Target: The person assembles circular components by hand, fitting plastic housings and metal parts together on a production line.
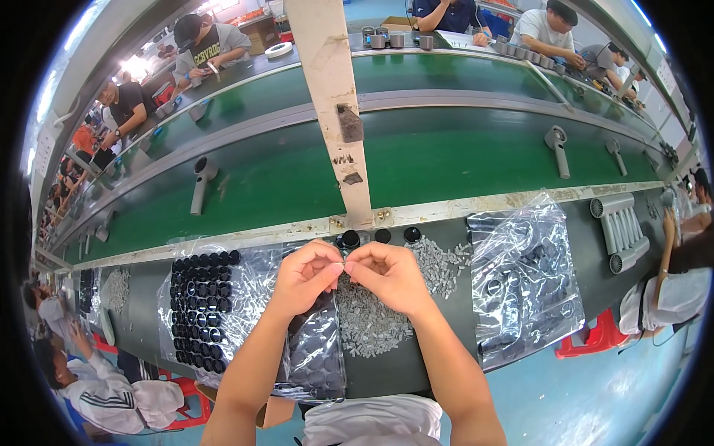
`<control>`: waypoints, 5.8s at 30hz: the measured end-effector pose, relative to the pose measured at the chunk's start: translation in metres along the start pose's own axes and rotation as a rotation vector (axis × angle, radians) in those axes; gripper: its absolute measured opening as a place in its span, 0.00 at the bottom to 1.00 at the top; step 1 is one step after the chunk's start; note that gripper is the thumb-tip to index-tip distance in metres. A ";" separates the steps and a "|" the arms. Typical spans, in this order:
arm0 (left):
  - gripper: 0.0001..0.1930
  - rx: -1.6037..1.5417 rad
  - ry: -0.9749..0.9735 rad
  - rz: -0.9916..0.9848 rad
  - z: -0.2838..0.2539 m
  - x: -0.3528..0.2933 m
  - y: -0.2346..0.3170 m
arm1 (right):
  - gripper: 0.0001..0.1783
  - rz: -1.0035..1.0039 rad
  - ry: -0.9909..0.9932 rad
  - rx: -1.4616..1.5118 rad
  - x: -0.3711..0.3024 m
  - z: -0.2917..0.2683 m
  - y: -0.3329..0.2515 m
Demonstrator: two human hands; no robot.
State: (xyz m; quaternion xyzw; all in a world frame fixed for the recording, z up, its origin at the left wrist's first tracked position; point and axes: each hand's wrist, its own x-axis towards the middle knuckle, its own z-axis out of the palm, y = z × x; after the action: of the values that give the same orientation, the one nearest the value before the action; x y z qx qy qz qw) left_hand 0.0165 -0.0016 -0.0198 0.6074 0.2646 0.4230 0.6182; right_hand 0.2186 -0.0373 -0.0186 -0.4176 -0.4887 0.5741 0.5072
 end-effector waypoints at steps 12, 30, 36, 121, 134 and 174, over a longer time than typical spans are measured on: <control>0.05 0.005 -0.018 -0.031 -0.002 0.000 -0.002 | 0.07 0.004 -0.006 0.008 0.001 0.001 0.003; 0.05 0.017 0.018 -0.115 -0.002 -0.001 -0.001 | 0.07 0.034 -0.008 -0.007 0.000 0.002 -0.002; 0.05 0.045 -0.013 -0.092 -0.002 0.000 -0.002 | 0.07 0.043 0.000 -0.016 0.000 0.001 -0.003; 0.08 0.106 0.081 -0.071 -0.002 0.000 -0.007 | 0.05 -0.070 0.076 -0.317 0.000 0.007 0.002; 0.07 0.081 0.080 -0.080 -0.002 0.001 -0.006 | 0.06 -0.088 0.086 -0.343 0.000 0.007 0.003; 0.07 0.114 0.049 -0.045 0.001 0.000 -0.005 | 0.06 -0.050 0.068 -0.165 -0.002 0.005 0.003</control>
State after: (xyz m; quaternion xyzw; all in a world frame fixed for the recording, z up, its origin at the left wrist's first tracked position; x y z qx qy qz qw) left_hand 0.0180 -0.0015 -0.0245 0.6251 0.3170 0.4079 0.5851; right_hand 0.2134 -0.0395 -0.0211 -0.4648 -0.5272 0.5043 0.5017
